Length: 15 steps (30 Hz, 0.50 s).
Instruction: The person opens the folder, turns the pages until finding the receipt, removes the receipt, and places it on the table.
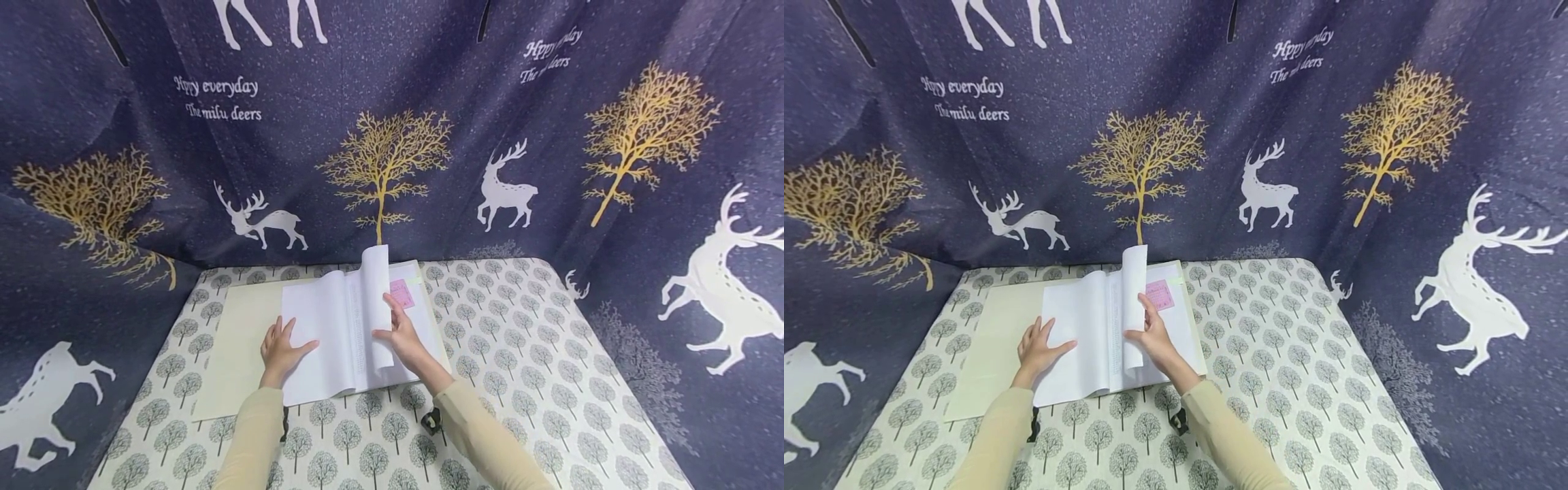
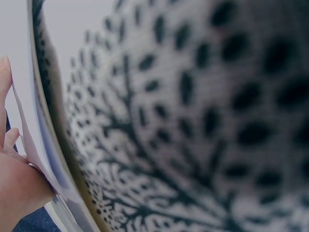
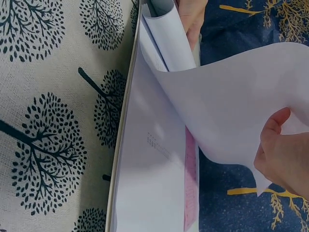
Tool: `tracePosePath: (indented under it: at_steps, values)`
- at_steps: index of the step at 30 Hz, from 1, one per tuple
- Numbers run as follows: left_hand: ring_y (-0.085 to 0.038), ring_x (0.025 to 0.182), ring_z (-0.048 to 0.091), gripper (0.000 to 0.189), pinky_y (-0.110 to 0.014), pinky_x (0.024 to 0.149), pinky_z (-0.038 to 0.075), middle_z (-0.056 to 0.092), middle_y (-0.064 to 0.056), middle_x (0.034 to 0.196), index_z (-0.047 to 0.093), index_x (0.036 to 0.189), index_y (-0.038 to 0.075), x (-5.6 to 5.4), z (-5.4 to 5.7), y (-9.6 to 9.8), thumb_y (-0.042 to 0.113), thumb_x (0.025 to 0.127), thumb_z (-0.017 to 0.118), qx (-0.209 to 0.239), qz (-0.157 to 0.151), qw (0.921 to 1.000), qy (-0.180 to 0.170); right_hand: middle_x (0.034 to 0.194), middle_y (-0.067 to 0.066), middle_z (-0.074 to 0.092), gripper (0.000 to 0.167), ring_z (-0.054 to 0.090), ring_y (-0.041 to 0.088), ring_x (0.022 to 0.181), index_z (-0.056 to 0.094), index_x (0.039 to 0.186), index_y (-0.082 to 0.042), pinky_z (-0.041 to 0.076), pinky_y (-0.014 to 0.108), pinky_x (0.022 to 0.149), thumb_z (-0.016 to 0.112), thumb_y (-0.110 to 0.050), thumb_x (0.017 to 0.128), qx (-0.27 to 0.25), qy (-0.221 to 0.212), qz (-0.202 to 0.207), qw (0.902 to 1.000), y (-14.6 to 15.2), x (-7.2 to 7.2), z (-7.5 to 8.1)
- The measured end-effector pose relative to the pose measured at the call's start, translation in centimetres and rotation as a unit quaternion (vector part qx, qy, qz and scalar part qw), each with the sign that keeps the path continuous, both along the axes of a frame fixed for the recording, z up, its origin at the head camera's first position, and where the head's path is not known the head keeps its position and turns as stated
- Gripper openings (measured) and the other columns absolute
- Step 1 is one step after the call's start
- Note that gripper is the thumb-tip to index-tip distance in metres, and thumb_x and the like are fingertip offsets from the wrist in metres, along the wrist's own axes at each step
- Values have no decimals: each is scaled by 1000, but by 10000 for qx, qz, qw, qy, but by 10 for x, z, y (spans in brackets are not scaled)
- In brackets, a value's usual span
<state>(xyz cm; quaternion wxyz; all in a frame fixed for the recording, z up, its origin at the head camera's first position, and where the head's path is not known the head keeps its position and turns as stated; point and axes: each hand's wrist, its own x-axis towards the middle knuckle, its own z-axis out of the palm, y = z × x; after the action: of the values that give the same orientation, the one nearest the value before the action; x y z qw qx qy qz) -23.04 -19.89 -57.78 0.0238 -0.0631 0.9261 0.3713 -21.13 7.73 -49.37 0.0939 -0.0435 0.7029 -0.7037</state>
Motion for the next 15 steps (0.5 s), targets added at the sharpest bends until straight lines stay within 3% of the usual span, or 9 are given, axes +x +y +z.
tracePosePath:
  at_steps: [15]
  values:
    - [-45, 149, -1, 91, -64, 119, -3, -1, -24, 163, 26, 153, 4, 1, 0, 1, 40, 83, 72, 8, 17, 10000, 20, 166, 10, 3, 96, 1, 37, 153, 16, 157, -15, 3, 48, 125, 64, 6, 76, -64, -17, 270, 9996, -7, 5, -4]
